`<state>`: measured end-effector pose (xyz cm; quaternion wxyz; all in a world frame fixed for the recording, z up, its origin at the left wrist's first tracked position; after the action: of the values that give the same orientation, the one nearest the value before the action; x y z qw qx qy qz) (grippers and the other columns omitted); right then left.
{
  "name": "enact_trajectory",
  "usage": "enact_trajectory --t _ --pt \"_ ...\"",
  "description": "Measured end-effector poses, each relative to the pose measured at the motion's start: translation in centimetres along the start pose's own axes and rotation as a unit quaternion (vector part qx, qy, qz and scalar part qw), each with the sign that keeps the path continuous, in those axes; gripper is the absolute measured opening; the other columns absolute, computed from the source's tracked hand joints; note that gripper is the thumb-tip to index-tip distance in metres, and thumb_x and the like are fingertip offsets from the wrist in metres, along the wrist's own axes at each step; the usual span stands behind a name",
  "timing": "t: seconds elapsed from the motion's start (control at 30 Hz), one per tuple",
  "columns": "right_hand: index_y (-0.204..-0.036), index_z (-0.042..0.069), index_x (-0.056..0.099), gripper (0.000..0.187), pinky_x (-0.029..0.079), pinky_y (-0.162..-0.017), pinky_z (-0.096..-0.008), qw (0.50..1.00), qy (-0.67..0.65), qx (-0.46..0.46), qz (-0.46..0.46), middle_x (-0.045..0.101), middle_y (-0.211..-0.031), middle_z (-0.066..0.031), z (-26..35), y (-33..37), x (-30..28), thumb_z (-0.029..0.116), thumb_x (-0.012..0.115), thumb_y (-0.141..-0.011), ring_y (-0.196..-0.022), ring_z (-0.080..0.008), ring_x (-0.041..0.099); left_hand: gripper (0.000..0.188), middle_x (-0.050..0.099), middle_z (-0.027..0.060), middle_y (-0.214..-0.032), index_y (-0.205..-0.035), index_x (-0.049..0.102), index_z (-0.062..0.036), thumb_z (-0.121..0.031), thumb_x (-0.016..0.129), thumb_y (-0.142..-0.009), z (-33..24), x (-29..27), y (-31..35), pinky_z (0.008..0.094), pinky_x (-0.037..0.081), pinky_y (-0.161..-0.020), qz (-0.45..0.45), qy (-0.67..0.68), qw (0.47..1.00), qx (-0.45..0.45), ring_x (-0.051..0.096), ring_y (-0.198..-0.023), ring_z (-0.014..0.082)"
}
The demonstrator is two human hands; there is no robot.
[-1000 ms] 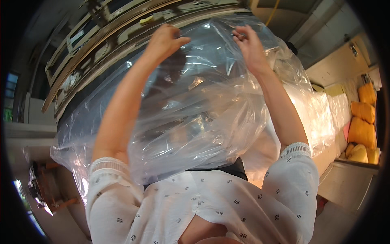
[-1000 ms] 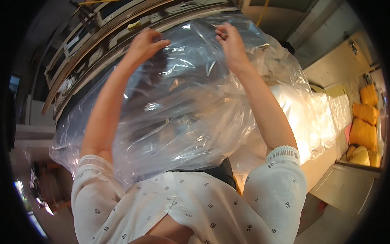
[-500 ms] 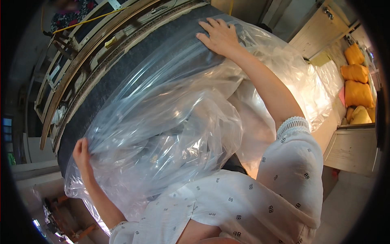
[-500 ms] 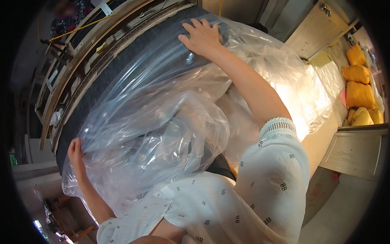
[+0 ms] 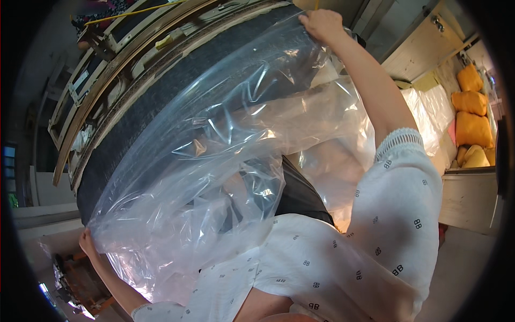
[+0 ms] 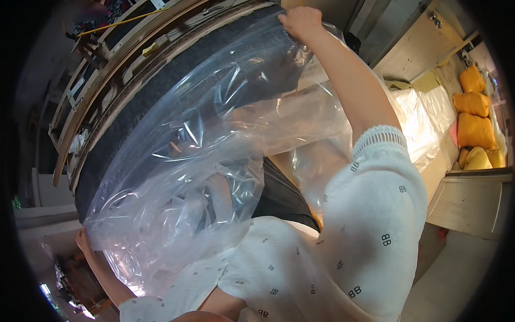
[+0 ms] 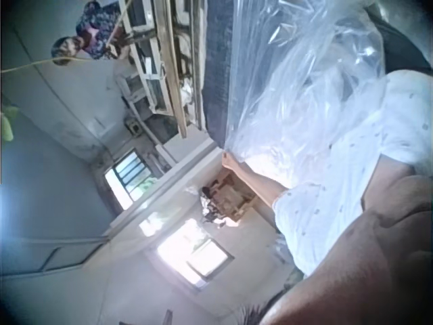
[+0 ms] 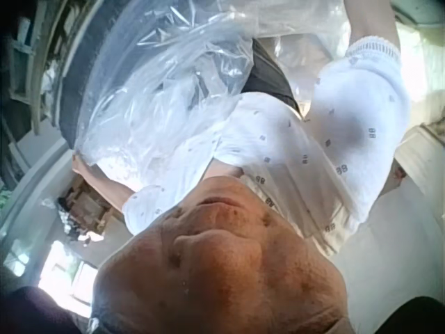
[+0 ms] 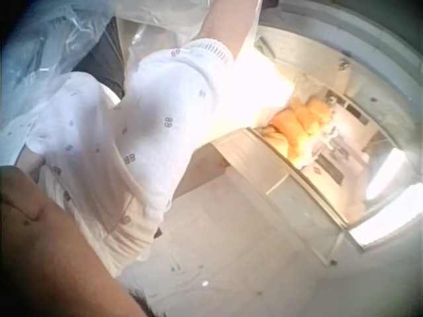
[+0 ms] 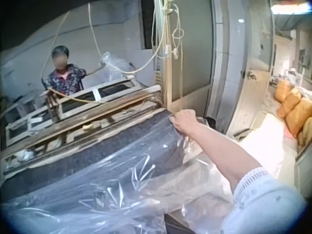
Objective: Wrapping a large dark object with clear plastic film in a workshop setting.
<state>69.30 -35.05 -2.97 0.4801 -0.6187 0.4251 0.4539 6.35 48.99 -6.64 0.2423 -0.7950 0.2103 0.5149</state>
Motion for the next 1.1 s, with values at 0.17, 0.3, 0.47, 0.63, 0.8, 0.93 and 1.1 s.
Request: enact_trajectory --t 0.17,0.3,0.47,0.63,0.8,0.93,1.1 --pt "-0.112 0.007 0.051 0.053 0.043 -0.083 -0.0414 0.996 -0.078 0.012 0.039 0.052 -0.115 -0.0189 -1.0 -4.9 5.3 0.05 0.048 -0.081 -0.104 -0.0321 0.053 0.032 0.054 -0.0019 -0.068 -0.077 0.062 -0.0029 -0.034 0.059 -0.081 4.2 5.3 -5.5 0.0244 0.039 -0.064 0.072 0.147 0.982 -0.096 0.045 -0.067 0.01" --pt "-0.129 0.007 0.038 0.067 0.035 -0.094 -0.0367 0.95 -0.308 -0.048 -0.006 0.048 -0.12 -0.0232 -2.8 -4.2 7.5 0.052 0.048 -0.081 -0.113 -0.0348 0.045 0.031 0.058 -0.0009 -0.079 -0.082 0.064 -0.0056 -0.036 0.058 -0.082 -0.1 6.8 -6.6 0.0237 0.04 -0.071 0.128 0.212 0.964 -0.097 0.049 -0.075 0.0098" --pt "-0.12 -0.001 0.048 0.071 0.037 -0.09 -0.0311 0.846 -0.512 0.012 0.149 0.055 -0.114 -0.0174 -2.0 -4.8 9.2 0.056 0.05 -0.078 -0.108 -0.0255 0.051 0.046 0.063 0.0062 -0.102 -0.104 0.063 -0.01 -0.048 0.05 -0.082 -2.7 2.5 -4.0 0.0293 0.04 -0.084 -0.118 -0.026 0.992 -0.033 0.057 -0.095 0.0221" --pt "-0.114 0.005 0.055 0.056 0.04 -0.087 -0.032 0.954 -0.294 0.054 0.035 0.056 -0.112 -0.0153 -6.8 -9.5 10.0 0.049 0.052 -0.079 -0.102 -0.028 0.053 0.044 0.064 0.0078 -0.101 -0.102 0.065 -0.0145 -0.05 0.05 -0.08 -5.8 4.7 -5.2 0.0306 0.04 -0.086 -0.163 0.026 0.985 -0.04 0.057 -0.097 0.0251" --pt "-0.104 0.003 0.057 0.034 0.042 -0.083 -0.0338 0.919 -0.231 -0.145 -0.286 0.05 -0.115 -0.0128 2.1 -3.1 -1.8 0.031 0.053 -0.084 -0.096 -0.0247 0.054 0.049 0.064 0.0109 -0.096 -0.096 0.067 -0.015 -0.056 0.054 -0.074 -4.7 4.4 -5.7 0.0321 0.042 -0.084 -0.222 -0.021 0.972 -0.076 0.058 -0.094 0.0278" --pt "-0.083 0.003 0.057 0.031 0.039 -0.064 -0.024 0.757 -0.641 -0.123 -0.01 0.053 -0.073 -0.0041 6.5 9.2 -6.1 0.028 0.04 -0.091 -0.067 -0.0103 0.049 0.047 0.065 0.0108 -0.094 -0.092 0.069 -0.0161 -0.056 0.056 -0.071 -6.0 4.5 -5.8 0.0318 0.041 -0.085 -0.237 -0.026 0.965 -0.109 0.058 -0.094 0.0276" --pt "-0.092 0.0 0.061 0.048 0.046 -0.059 -0.0251 0.623 -0.516 -0.098 0.58 0.058 -0.069 -0.0047 10.3 32.0 7.3 0.043 0.04 -0.089 -0.063 -0.0116 0.056 0.044 0.065 0.0093 -0.094 -0.09 0.07 -0.0162 -0.054 0.057 -0.07 -5.5 3.9 -6.1 0.03 0.041 -0.085 -0.257 0.033 0.957 -0.128 0.059 -0.093 0.0266"
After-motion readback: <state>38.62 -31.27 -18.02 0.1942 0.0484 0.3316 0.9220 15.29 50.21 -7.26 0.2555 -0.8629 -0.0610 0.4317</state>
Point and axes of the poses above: each hand's wrist, its own y-axis away from the middle knuckle, its own x-axis out of the palm, z = x × y, the point moved 10 cm from there along -y, towards the middle knuckle
